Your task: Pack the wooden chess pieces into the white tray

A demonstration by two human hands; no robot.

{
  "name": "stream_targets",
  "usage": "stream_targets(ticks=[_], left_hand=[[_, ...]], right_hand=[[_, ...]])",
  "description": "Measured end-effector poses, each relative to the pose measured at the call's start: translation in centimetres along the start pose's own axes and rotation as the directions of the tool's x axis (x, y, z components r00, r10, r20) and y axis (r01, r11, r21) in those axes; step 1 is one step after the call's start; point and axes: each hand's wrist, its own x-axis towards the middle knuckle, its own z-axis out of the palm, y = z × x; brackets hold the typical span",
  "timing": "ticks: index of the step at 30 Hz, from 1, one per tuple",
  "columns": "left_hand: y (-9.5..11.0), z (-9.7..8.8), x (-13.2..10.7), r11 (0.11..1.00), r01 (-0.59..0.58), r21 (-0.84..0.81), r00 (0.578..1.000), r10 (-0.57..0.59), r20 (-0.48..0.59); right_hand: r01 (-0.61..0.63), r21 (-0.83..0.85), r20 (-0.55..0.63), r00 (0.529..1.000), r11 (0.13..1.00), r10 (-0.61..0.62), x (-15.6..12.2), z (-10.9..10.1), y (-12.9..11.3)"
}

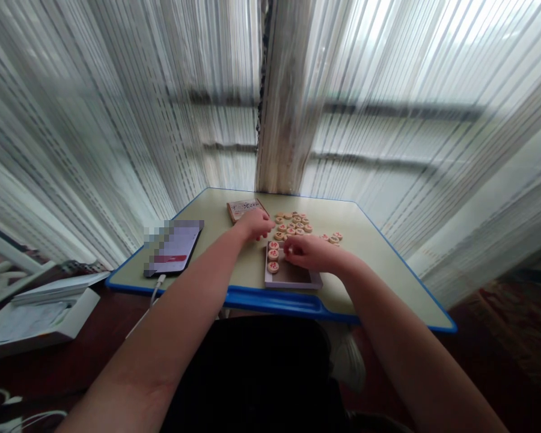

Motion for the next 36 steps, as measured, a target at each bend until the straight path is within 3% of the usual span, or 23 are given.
stream_targets(ticks=[3,6,8,16,20,30,36], left_hand=[[0.5,-0.7,-0.6,0.996,0.091,0.013,0.99,-0.092,0.111],[0.9,-0.9,-1.1,0.99,0.137,0.035,0.952,-0.141,0.271],[0.9,-0.8,-1.3,0.988,0.149,0.039,0.936,-0.153,0.318],[0.5,-0.6,-1.1,0.992,0.115,-0.043,0.93,-0.092,0.356],[0.3,-0.4,-1.0,0.994,0.096,-0.046,0.934,-0.074,0.35],[-0.3,-0.1,-0.8,0.998,0.024,-0.055,0.94,-0.004,0.341],[-0.4,-0.2,-0.7,0.998,0.034,-0.043,0.932,-0.017,0.361]], right_hand=[[-0.058,0.02,0.025,0.998,0.998,0.057,-0.1,-0.2,-0.2],[-0.08,0.046,0.102,0.992,0.996,0.075,-0.2,-0.4,-0.3],[-0.087,0.074,0.14,0.987,0.994,0.076,-0.2,-0.5,-0.5],[-0.004,0.137,0.104,0.995,0.991,-0.01,-0.5,-0.8,-0.6],[-0.014,0.078,0.111,0.994,0.997,0.005,-0.6,-1.0,-0.4],[-0.049,0.069,-0.019,0.999,0.996,0.05,-0.2,-0.5,0.0],[-0.015,0.091,0.013,1.0,0.996,0.014,-0.4,-0.7,-0.2]])
